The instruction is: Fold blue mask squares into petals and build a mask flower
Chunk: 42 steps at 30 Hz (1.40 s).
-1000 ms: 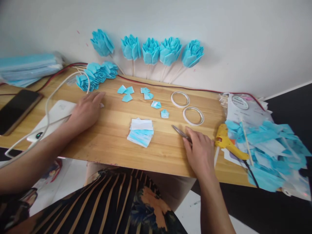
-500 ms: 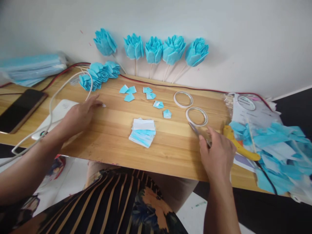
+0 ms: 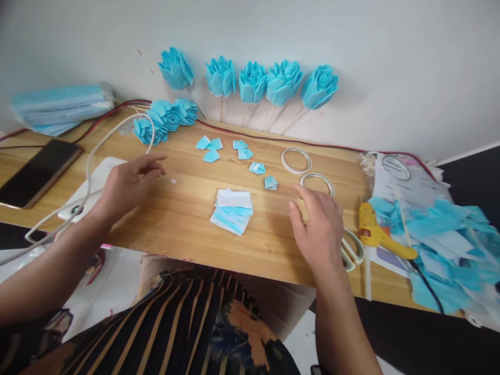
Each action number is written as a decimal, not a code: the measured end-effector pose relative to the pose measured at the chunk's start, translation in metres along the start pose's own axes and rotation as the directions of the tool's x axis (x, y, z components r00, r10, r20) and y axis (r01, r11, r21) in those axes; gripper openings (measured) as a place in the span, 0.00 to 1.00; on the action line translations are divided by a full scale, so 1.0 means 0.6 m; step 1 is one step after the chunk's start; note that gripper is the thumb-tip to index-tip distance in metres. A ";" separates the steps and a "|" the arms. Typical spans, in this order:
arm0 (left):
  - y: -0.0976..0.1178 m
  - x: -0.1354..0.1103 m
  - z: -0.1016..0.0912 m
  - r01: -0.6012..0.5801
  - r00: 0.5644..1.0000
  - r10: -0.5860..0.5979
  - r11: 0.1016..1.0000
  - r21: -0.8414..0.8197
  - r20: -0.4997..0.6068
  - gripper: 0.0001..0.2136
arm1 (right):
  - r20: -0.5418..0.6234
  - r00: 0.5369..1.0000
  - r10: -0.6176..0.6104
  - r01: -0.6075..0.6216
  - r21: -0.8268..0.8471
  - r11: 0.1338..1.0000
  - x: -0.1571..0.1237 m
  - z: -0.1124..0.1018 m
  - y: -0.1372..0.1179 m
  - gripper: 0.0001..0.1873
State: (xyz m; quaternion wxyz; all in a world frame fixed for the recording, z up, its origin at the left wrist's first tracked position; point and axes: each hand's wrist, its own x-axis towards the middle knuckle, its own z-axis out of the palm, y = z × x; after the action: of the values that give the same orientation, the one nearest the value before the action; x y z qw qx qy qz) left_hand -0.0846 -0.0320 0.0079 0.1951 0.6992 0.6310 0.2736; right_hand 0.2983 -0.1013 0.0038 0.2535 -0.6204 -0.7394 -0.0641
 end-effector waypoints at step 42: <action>-0.024 0.005 0.028 -0.029 0.999 0.028 0.999 -0.032 -0.017 0.14 | -0.010 0.945 -0.328 0.328 0.094 0.940 0.046 0.007 -0.085 0.14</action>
State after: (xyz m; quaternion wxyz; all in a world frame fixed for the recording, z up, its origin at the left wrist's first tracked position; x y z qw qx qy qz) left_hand -0.0853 -0.0262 -0.0136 0.1972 0.7025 0.6182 0.2922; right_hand 0.2458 -0.0863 0.0237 0.2660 -0.4762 -0.8353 -0.0687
